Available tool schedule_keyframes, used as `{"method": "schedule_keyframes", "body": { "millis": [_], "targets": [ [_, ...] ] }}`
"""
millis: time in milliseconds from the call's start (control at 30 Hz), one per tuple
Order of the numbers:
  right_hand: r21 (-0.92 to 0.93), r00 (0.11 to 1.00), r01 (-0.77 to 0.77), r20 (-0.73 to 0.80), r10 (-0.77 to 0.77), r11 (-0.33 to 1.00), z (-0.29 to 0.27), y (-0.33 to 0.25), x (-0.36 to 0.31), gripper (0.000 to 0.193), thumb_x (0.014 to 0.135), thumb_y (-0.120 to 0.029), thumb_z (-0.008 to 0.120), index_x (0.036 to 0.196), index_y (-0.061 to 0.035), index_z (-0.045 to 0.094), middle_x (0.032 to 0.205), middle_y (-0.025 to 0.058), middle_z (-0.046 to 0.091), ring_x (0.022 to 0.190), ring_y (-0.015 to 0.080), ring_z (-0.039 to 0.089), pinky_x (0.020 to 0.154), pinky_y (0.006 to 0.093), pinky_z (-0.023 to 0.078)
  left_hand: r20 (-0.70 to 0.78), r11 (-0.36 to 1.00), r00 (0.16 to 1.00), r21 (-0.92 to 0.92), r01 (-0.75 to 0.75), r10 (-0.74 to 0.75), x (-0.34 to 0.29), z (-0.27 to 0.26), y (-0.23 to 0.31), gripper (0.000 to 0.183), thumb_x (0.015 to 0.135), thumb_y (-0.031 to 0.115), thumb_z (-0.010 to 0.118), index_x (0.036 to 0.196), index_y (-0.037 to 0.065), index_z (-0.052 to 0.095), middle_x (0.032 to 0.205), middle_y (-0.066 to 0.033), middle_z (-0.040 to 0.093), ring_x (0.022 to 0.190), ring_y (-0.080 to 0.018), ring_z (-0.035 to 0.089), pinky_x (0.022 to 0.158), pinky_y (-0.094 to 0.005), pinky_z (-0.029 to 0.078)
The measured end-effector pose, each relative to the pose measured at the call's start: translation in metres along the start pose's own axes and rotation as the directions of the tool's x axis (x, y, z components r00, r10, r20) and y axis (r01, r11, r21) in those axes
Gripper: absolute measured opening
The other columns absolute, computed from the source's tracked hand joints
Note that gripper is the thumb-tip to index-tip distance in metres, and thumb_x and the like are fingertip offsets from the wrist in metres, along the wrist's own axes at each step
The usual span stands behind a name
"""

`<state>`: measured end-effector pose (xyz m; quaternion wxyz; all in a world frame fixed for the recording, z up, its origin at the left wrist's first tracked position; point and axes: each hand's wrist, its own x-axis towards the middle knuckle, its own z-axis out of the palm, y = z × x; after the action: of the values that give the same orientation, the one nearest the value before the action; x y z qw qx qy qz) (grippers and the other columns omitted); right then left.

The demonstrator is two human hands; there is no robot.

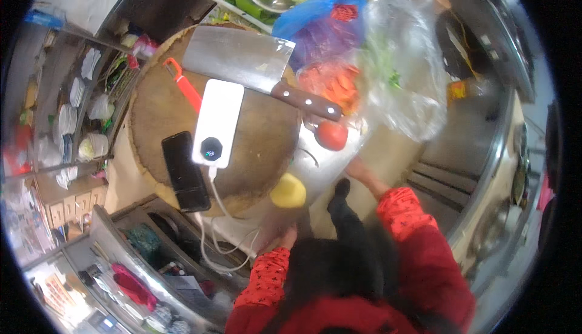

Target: The person mops the kitchen floor with a long-handled mop, moving around stainless steel counters and equipment. They then place the mop in a sink and later lift a bucket of liquid to stir its contents with their hand.

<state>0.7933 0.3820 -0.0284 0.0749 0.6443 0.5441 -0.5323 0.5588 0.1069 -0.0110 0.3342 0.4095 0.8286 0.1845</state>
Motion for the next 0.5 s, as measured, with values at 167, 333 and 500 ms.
{"method": "schedule_keyframes", "body": {
  "millis": [167,333,500],
  "targets": [
    [-0.02,0.993,0.114,0.012,-0.114,0.993,0.065,0.011,0.11,0.038,0.082,-0.015,0.061,0.116,0.0004,0.056,0.107,0.0179,0.063,0.099,0.0307,0.061,0.086,0.0372,0.048,-0.063,0.994,0.992,-0.005,0.113,-0.113,0.107,0.057,-0.013,0.031,0.088,0.024,0.056,0.107,0.0,0.061,0.092,-0.0251,0.065,0.091,-0.0428,0.062,0.081,-0.0463,0.049],
    [0.038,0.979,0.206,-0.02,-0.205,0.978,0.093,0.014,0.156,0.038,0.082,-0.013,0.06,0.117,0.0006,0.055,0.108,0.0188,0.062,0.101,0.0322,0.06,0.087,0.0379,0.047,-0.096,0.985,0.981,-0.008,0.171,-0.171,0.163,0.073,-0.02,0.032,0.088,0.024,0.056,0.107,-0.001,0.061,0.092,-0.0256,0.065,0.091,-0.0431,0.062,0.081,-0.0466,0.048],
    [0.185,0.954,0.299,-0.06,-0.293,0.936,0.088,0.04,0.142,0.039,0.081,-0.011,0.059,0.118,0.0008,0.053,0.109,0.0198,0.062,0.103,0.0336,0.059,0.088,0.0386,0.047,-0.133,0.982,0.973,-0.009,0.188,-0.188,0.193,0.078,-0.025,0.032,0.088,0.024,0.057,0.106,-0.002,0.061,0.092,-0.0262,0.065,0.091,-0.0435,0.062,0.081,-0.0469,0.048]
  ]
}}
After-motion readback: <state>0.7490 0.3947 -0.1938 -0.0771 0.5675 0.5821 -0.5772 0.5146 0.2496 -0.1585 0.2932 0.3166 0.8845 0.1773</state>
